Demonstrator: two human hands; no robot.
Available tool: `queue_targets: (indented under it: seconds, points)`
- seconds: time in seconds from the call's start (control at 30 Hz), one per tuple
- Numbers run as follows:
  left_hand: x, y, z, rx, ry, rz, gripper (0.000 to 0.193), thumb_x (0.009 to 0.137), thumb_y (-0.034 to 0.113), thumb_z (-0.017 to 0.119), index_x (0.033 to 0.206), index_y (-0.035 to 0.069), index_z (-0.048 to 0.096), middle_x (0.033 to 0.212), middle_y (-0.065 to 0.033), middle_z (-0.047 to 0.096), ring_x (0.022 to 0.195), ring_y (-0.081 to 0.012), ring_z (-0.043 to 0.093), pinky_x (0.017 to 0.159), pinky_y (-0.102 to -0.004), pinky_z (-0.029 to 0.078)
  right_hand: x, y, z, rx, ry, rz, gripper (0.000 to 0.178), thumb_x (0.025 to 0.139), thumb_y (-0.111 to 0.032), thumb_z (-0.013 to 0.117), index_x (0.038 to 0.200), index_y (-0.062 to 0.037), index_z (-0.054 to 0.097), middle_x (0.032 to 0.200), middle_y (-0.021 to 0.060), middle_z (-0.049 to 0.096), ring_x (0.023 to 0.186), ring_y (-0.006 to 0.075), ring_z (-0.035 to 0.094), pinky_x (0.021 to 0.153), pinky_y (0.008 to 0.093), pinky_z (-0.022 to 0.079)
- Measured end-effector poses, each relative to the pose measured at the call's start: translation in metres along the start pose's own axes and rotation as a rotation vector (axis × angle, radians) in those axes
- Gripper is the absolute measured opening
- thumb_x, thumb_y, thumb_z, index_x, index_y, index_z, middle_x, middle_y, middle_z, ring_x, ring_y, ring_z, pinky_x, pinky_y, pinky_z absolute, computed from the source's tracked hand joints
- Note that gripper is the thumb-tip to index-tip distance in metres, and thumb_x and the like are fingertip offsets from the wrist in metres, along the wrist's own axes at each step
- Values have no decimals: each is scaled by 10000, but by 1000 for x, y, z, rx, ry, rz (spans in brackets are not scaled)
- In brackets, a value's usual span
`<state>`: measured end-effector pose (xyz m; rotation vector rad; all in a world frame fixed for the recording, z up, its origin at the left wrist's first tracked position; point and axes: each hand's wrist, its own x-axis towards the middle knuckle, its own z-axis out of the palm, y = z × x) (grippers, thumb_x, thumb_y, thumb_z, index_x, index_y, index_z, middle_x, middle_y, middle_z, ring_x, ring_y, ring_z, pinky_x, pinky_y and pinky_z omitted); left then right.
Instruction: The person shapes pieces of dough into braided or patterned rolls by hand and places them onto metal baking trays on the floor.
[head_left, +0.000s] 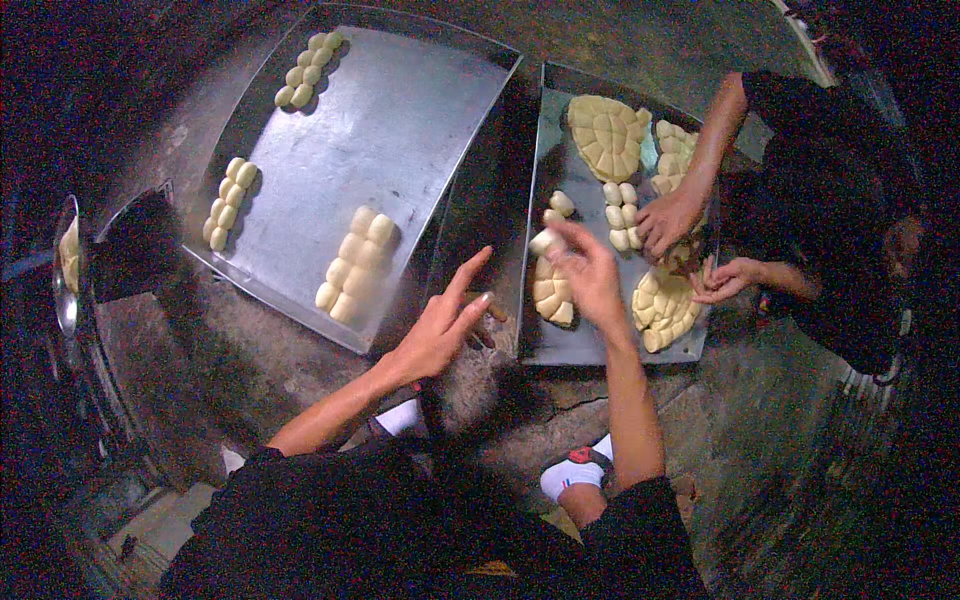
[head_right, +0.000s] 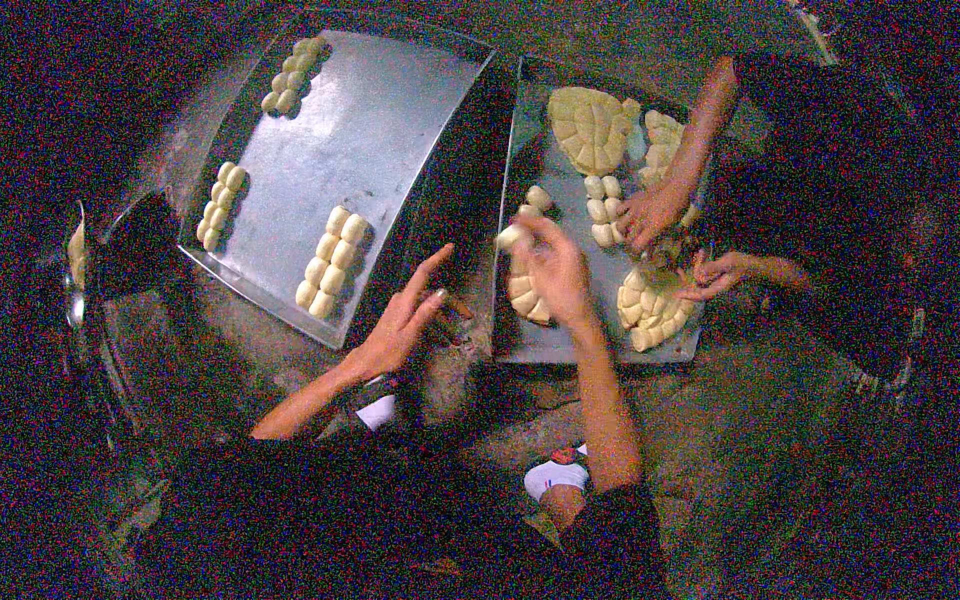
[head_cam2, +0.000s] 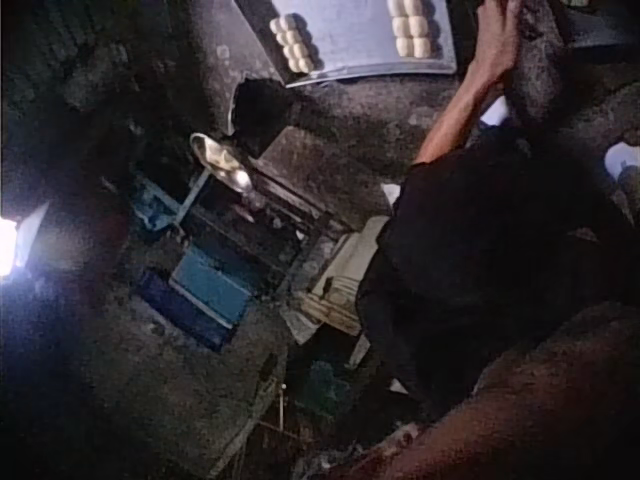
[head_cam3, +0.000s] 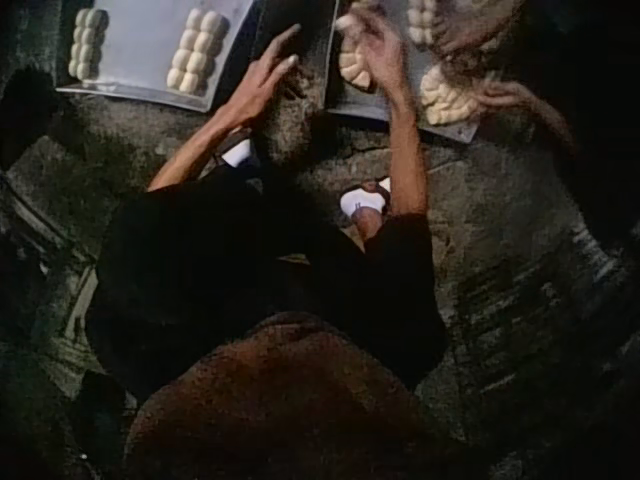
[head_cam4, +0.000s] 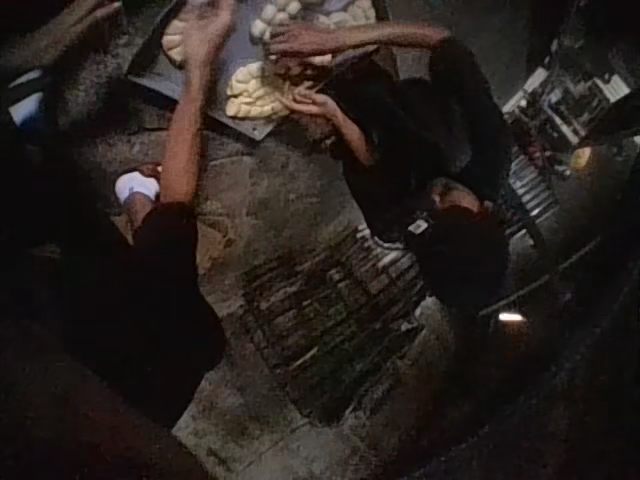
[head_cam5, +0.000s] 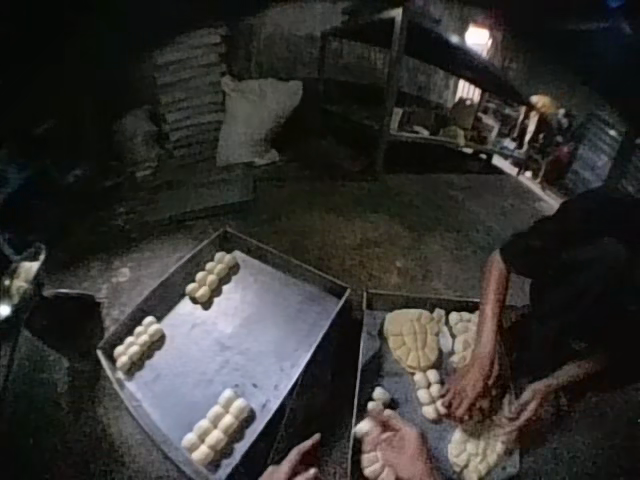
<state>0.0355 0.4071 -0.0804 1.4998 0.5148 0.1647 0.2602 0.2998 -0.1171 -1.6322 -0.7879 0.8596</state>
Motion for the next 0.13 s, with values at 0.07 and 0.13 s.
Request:
queue_targets:
  seconds: [0.07,0.13]
  points:
    - [0,3,-2,-99,-46,-67,641,1027,344,438,1543,138,117,1117,-203,672,985,-286,677,908,-397,506,28,15,-30,-264,160,-36,280,867,-16,628,1147,-17,613,1124,125,666,1001,233,643,883,340,510]
    - [3,-1,-1,-226,-103,-110,666,1027,370,440,1548,156,86,1166,-219,661,1066,-322,663,933,-396,495,41,48,-61,-522,208,30,239,891,-61,618,1127,-23,619,1178,155,635,1099,285,598,979,387,455]
